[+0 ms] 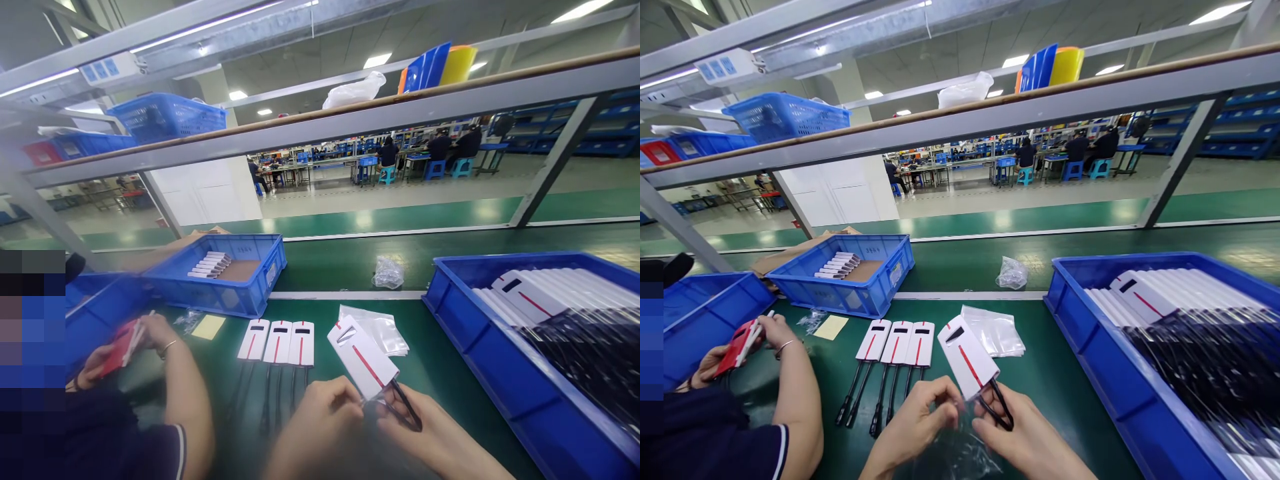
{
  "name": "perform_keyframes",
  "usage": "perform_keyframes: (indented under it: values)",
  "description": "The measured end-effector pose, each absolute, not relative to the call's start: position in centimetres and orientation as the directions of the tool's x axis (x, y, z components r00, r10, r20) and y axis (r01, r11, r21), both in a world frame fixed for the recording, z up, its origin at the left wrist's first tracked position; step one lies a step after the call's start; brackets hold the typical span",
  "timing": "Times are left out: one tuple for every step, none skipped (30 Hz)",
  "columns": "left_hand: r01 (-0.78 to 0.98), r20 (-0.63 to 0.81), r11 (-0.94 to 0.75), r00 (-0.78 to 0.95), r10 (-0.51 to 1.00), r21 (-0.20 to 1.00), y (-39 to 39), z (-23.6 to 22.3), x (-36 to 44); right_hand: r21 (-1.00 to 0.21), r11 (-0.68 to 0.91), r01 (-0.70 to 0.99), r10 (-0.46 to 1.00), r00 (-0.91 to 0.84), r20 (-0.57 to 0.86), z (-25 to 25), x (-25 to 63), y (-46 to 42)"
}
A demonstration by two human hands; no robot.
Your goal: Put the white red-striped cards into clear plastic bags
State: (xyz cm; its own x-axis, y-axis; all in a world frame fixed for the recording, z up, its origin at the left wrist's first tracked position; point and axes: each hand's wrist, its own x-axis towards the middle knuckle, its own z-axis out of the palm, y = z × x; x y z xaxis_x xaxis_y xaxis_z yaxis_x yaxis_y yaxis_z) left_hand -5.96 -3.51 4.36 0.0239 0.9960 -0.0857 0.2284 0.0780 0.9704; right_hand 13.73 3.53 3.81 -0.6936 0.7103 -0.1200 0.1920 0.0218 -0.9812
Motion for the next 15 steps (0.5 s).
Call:
perform_keyframes:
  values:
    - [0.208,-0.116,0.111,0.008,0.993,0.972,-3.6,4.3,-5.9,-0.974,0.05,0.22,0.713,-0.691,-0.12,3.9,13.8,3.5]
    - [0.191,-0.145,0.144,-0.005,0.989,0.971,-3.6,4.2,-5.9,-0.966,0.07,0.249,0.718,-0.685,-0.124,4.0,13.9,3.6]
    - [0.179,-0.165,0.166,-0.018,0.986,0.97,-3.6,4.0,-5.9,-0.958,0.083,0.275,0.723,-0.678,-0.132,4.2,13.9,3.6]
    - [0.167,-0.174,0.177,-0.03,0.984,0.97,-3.7,3.9,-5.8,-0.952,0.092,0.292,0.725,-0.675,-0.137,4.3,14.0,3.6]
    - [0.151,-0.176,0.181,-0.045,0.983,0.972,-3.7,3.7,-5.8,-0.949,0.098,0.298,0.725,-0.675,-0.137,4.3,13.9,3.6]
    - [0.126,-0.176,0.181,-0.053,0.983,0.975,-3.6,3.5,-5.7,-0.95,0.097,0.297,0.725,-0.675,-0.137,4.5,13.9,3.6]
    - [0.093,-0.176,0.181,-0.054,0.983,0.979,-3.6,3.3,-5.6,-0.953,0.091,0.289,0.722,-0.678,-0.137,4.6,13.9,3.5]
    - [0.053,-0.177,0.179,-0.049,0.983,0.982,-3.5,3.0,-5.6,-0.957,0.085,0.278,0.716,-0.685,-0.135,4.8,13.9,3.5]
    - [0.011,-0.178,0.179,-0.039,0.983,0.984,-3.4,2.8,-5.5,-0.958,0.084,0.272,0.712,-0.69,-0.133,5.1,14.0,3.4]
    - [-0.028,-0.18,0.179,-0.026,0.983,0.983,-3.3,2.6,-5.5,-0.956,0.088,0.281,0.712,-0.688,-0.137,5.5,14.2,3.4]
    - [-0.06,-0.182,0.18,-0.014,0.983,0.982,-3.3,2.4,-5.5,-0.948,0.106,0.3,0.721,-0.68,-0.134,5.8,14.6,3.3]
    - [-0.084,-0.18,0.179,-0.004,0.984,0.98,-3.2,2.2,-5.5,-0.934,0.138,0.33,0.734,-0.667,-0.128,6.1,15.2,3.3]
    - [-0.097,-0.174,0.173,-0.003,0.985,0.98,-3.2,2.1,-5.6,-0.914,0.171,0.368,0.753,-0.647,-0.119,6.4,16.0,3.4]
    - [-0.101,-0.166,0.164,-0.005,0.986,0.981,-3.2,1.9,-5.8,-0.892,0.195,0.407,0.778,-0.618,-0.112,6.5,17.0,3.4]
    - [-0.1,-0.156,0.154,-0.008,0.988,0.983,-3.1,1.8,-6.0,-0.872,0.207,0.444,0.806,-0.583,-0.105,6.4,18.1,3.4]
